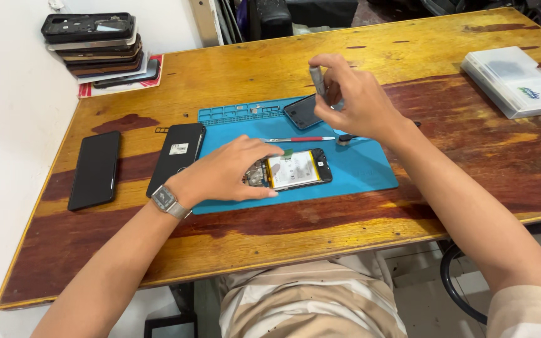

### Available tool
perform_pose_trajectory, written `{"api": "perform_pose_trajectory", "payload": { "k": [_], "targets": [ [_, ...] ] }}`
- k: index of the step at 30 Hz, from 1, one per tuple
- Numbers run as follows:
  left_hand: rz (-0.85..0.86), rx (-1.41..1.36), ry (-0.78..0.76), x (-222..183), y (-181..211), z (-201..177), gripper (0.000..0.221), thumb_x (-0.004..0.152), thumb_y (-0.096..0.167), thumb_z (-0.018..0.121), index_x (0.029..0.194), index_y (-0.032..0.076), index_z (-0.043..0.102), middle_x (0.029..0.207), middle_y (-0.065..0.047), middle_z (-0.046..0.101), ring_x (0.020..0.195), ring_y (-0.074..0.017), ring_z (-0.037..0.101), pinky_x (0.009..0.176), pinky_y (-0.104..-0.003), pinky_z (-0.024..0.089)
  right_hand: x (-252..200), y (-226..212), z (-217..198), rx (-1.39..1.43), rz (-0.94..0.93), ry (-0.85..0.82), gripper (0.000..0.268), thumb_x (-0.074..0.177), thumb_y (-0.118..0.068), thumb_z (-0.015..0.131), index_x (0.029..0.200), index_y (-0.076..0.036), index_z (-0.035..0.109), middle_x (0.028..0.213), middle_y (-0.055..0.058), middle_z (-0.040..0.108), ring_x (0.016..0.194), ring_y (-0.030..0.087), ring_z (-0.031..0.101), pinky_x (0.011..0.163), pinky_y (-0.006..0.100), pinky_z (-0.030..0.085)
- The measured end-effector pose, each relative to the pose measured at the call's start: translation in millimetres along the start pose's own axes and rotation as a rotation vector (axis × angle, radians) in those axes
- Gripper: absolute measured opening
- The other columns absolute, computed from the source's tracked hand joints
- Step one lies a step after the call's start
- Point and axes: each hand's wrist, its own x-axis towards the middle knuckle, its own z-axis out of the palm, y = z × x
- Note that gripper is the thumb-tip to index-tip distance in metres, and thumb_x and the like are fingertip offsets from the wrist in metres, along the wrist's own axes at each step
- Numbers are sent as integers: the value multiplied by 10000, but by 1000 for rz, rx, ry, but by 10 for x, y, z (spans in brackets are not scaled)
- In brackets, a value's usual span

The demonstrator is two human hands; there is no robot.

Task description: The person disassembles a smartphone by prying open the back cover and removing internal components. They use a prying tool to separate the casing and a screwdriver to remove screws, exposing the battery and circuitry.

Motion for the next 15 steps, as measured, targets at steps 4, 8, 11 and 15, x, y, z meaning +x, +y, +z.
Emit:
{"api": "perform_pose_trajectory", "payload": {
  "k": [4, 8, 11, 15],
  "targets": [
    [-95, 9, -132, -48, -97, -117, 701, 730, 424, 850, 1309, 115, 605, 1172, -118, 667, 1108, -321, 589, 955, -421, 497, -32, -71, 95, 36, 54, -15, 520, 950, 14, 631, 1430, -23, 436, 833, 112, 604, 733, 254, 647, 675, 374, 523],
    [-147, 49, -137, -113, -115, -211, 804, 697, 453, 853, 1357, 89, 574, 1216, -139, 628, 1136, -327, 568, 897, -444, 496, 5, -188, 128, 132, 263, -96, 381, 988, -78, 521, 1355, 23, 533, 760, 128, 600, 645, 244, 612, 606, 406, 471],
    [-184, 102, -141, -92, -92, -170, 829, 707, 524, 841, 1332, 47, 583, 1199, -135, 618, 1129, -323, 566, 887, -439, 509, 60, -270, 87, -42, 599, -608, 302, 942, -286, 615, 940, -10, 737, 648, 142, 669, 581, 252, 643, 568, 429, 495],
    [-179, 120, -162, -84, -69, -149, 781, 728, 577, 810, 1265, 34, 643, 1174, -121, 621, 1110, -308, 575, 907, -418, 517, 47, -452, 142, -114, 655, -790, 351, 807, -378, 721, 770, -29, 734, 602, 151, 674, 560, 276, 671, 561, 428, 530]
  ]
}}
